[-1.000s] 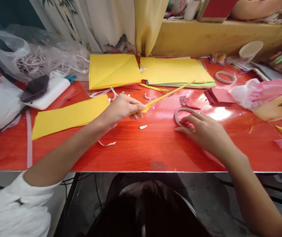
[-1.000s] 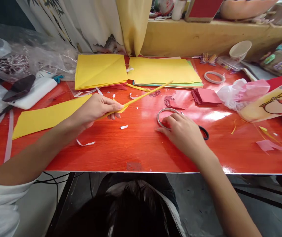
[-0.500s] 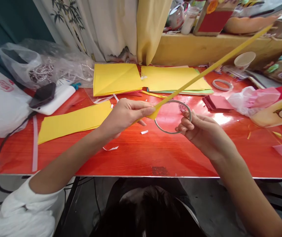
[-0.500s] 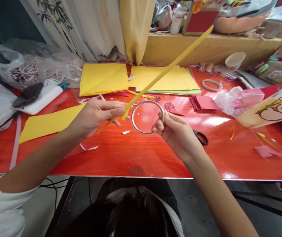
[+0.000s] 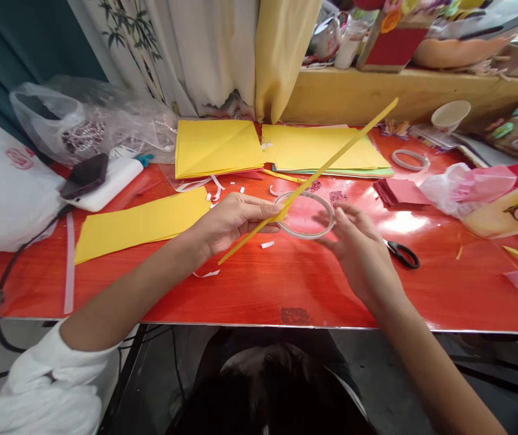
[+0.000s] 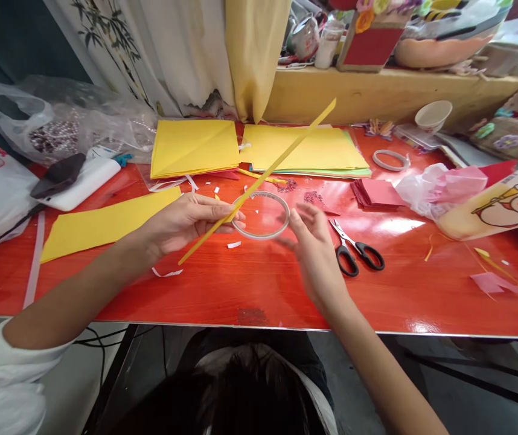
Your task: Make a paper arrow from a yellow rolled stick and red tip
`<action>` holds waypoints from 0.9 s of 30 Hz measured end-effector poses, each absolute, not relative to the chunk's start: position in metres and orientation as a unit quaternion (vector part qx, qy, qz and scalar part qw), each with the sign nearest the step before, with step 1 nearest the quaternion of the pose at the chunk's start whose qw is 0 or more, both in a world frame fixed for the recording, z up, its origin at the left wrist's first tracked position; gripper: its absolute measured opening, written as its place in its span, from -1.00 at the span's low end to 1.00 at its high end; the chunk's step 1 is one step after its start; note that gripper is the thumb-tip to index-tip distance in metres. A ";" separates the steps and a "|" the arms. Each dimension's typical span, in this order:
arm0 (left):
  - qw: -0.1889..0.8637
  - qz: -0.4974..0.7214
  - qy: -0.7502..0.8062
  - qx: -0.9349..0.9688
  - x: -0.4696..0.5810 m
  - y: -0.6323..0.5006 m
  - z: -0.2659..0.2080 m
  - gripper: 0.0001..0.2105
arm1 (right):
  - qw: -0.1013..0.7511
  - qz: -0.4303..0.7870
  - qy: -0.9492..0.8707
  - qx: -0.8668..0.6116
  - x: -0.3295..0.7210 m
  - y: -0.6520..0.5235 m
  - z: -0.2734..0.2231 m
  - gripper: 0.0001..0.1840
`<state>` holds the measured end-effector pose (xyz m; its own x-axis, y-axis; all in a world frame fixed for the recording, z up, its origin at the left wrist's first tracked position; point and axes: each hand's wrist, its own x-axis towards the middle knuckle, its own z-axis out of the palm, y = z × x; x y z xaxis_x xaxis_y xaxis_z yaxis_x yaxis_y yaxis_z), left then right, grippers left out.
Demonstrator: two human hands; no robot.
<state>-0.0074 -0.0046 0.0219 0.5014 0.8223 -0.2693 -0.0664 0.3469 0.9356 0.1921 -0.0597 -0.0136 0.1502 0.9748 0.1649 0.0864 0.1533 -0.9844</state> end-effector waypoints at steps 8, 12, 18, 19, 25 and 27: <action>0.745 0.280 0.376 0.474 -0.010 -0.007 0.030 -0.89 | 0.358 0.155 -0.801 -0.454 0.190 -0.074 -0.004 -0.88; 0.699 0.304 0.394 0.513 -0.024 0.005 0.040 -0.86 | 0.495 0.417 -0.609 -0.459 0.196 -0.071 0.001 -0.77; 0.691 0.311 0.361 0.544 -0.031 0.013 0.038 -0.87 | 0.558 0.508 -0.521 -0.398 0.207 -0.060 0.007 -0.70; 0.702 0.290 0.346 0.550 -0.029 0.011 0.036 -0.87 | 0.555 0.505 -0.525 -0.401 0.207 -0.059 0.005 -0.69; 0.742 0.237 0.299 0.551 -0.018 0.000 0.024 -0.82 | 0.524 0.562 -0.489 -0.413 0.194 -0.057 -0.006 -0.68; 0.742 0.247 0.288 0.552 -0.017 -0.001 0.023 -0.83 | 0.507 0.596 -0.464 -0.415 0.190 -0.057 -0.008 -0.68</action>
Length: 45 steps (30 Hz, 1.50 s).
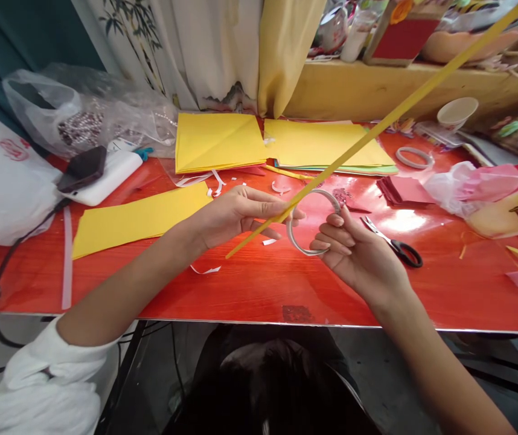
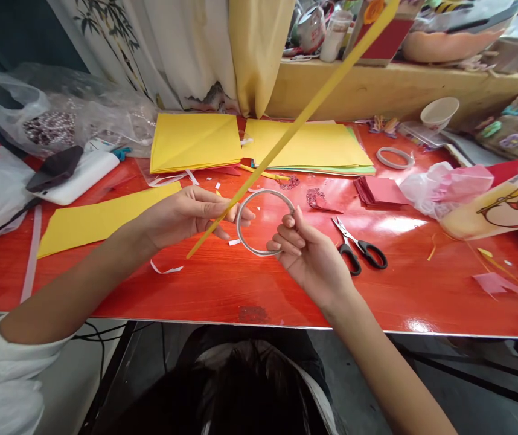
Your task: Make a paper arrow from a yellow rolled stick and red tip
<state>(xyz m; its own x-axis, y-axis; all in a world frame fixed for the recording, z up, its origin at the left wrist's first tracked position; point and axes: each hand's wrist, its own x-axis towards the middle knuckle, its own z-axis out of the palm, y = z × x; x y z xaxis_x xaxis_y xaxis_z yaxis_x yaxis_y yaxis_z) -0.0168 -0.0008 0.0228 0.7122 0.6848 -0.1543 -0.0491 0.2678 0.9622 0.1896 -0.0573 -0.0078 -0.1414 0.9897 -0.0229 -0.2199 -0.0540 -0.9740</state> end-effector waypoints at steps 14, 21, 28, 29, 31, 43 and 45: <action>0.703 0.334 0.321 0.539 -0.016 0.001 0.022 -0.85 | 0.468 0.576 -0.564 -0.363 0.190 -0.085 -0.011 -0.76; 0.709 0.275 0.314 0.568 -0.015 0.001 0.021 -0.82 | 0.566 0.456 -0.569 -0.385 0.184 -0.090 -0.010 -0.89; 0.611 0.327 0.348 0.631 -0.015 -0.002 0.029 -0.88 | 0.508 0.396 -0.638 -0.422 0.185 -0.099 -0.017 -0.76; 0.612 0.316 0.339 0.642 -0.015 -0.003 0.030 -0.88 | 0.498 0.397 -0.641 -0.429 0.186 -0.099 -0.018 -0.74; 0.630 0.276 0.298 0.661 -0.015 -0.005 0.031 -0.90 | 0.491 0.417 -0.627 -0.438 0.187 -0.098 -0.018 -0.71; 0.717 0.366 0.184 0.564 -0.016 0.000 0.012 -0.84 | 0.510 0.595 -0.518 -0.342 0.183 -0.089 -0.013 -0.54; 0.714 0.366 0.196 0.563 -0.018 0.003 0.011 -0.82 | 0.524 0.581 -0.526 -0.333 0.186 -0.093 -0.013 -0.72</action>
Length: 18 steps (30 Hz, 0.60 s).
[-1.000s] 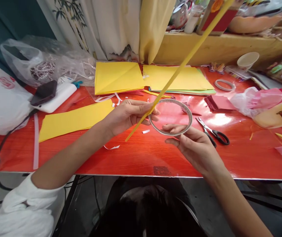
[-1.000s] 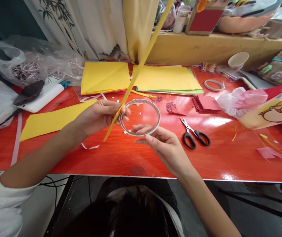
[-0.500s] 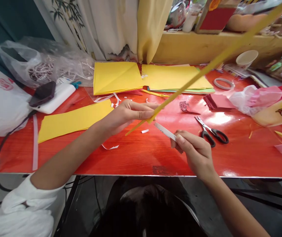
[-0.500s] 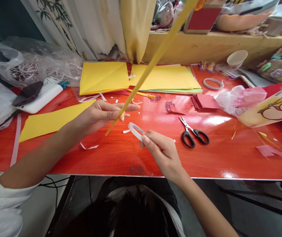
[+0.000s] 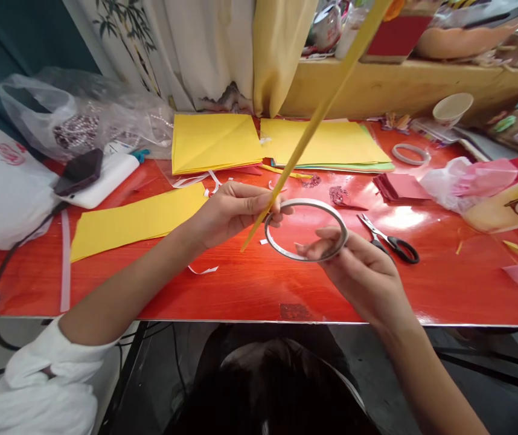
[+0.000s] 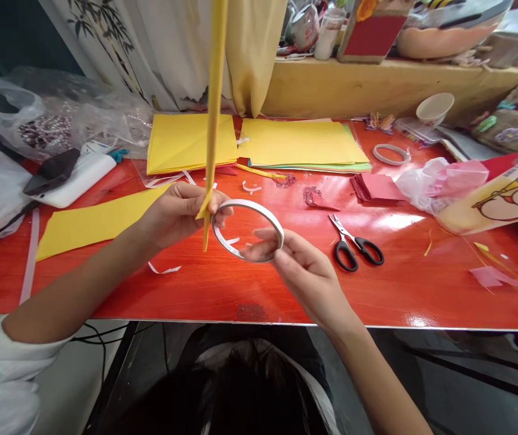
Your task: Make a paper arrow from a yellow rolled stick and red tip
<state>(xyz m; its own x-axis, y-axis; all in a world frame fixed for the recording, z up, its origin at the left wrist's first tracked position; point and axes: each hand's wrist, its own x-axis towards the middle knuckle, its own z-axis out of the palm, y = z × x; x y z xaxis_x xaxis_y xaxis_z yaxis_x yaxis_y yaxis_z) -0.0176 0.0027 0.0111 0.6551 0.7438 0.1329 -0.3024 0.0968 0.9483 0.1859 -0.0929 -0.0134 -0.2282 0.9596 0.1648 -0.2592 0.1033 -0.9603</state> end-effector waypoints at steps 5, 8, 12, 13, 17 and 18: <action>0.684 0.302 0.178 0.640 -0.020 0.003 0.016 -0.84 | 0.512 0.542 -0.552 -0.374 0.191 -0.102 -0.011 -0.75; 0.687 0.247 0.143 0.669 -0.018 -0.001 0.018 -0.88 | 0.460 0.538 -0.588 -0.392 0.192 -0.105 -0.004 -0.75; 0.697 0.247 0.124 0.662 -0.015 -0.002 0.013 -0.88 | 0.433 0.539 -0.612 -0.384 0.194 -0.107 0.003 -0.74; 0.697 0.266 0.123 0.654 -0.015 -0.001 0.010 -0.86 | 0.438 0.542 -0.615 -0.369 0.195 -0.107 0.003 -0.75; 0.690 0.334 0.124 0.630 -0.017 0.004 0.004 -0.85 | 0.445 0.560 -0.620 -0.323 0.201 -0.107 -0.003 -0.70; 0.692 0.331 0.116 0.631 -0.017 0.004 0.003 -0.85 | 0.450 0.560 -0.617 -0.322 0.202 -0.107 -0.005 -0.70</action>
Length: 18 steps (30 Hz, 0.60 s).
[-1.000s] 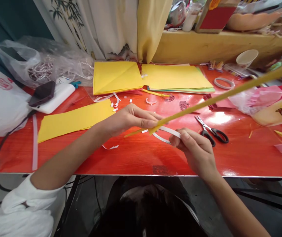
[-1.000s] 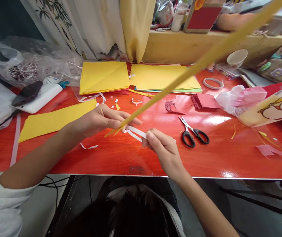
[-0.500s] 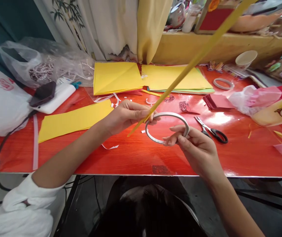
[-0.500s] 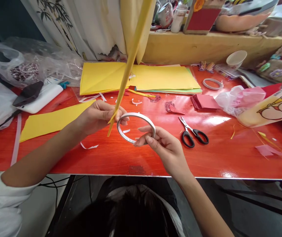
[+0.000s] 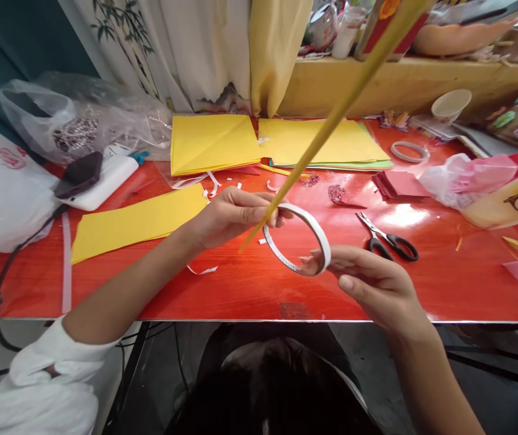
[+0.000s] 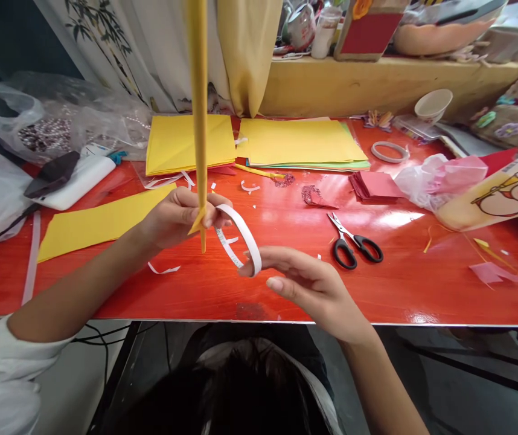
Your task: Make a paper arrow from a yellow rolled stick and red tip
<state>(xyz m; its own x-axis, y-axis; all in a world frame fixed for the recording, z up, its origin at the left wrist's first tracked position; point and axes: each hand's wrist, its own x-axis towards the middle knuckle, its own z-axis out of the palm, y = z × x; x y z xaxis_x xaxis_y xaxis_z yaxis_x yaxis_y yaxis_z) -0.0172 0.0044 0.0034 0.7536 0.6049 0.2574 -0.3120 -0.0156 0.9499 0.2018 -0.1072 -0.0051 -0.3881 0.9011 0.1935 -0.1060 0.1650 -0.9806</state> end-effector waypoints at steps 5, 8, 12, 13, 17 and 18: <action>0.696 0.284 0.099 0.652 -0.017 0.003 0.007 -0.86 | 0.503 0.544 -0.571 -0.353 0.203 -0.107 -0.011 -0.77; 0.695 0.261 0.107 0.661 -0.014 -0.001 0.010 -0.88 | 0.500 0.549 -0.554 -0.377 0.201 -0.107 -0.009 -0.79; 0.708 0.260 0.119 0.645 -0.011 -0.005 0.010 -0.88 | 0.495 0.584 -0.527 -0.370 0.195 -0.106 -0.007 -0.78; 0.709 0.273 0.125 0.637 -0.010 -0.005 0.008 -0.88 | 0.497 0.595 -0.518 -0.362 0.194 -0.106 -0.007 -0.76; 0.706 0.310 0.143 0.620 -0.011 -0.003 0.004 -0.87 | 0.505 0.632 -0.481 -0.339 0.190 -0.105 -0.004 -0.75; 0.706 0.313 0.147 0.618 -0.011 -0.002 0.003 -0.87 | 0.504 0.641 -0.471 -0.336 0.189 -0.105 -0.003 -0.75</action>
<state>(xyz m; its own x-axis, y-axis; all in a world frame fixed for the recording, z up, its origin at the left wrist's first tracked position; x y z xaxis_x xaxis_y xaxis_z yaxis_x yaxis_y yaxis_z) -0.0111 -0.0023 0.0031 0.7610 0.6232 0.1805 -0.2607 0.0390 0.9646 0.1892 -0.1054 -0.0029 -0.2669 0.9627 0.0447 -0.3299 -0.0477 -0.9428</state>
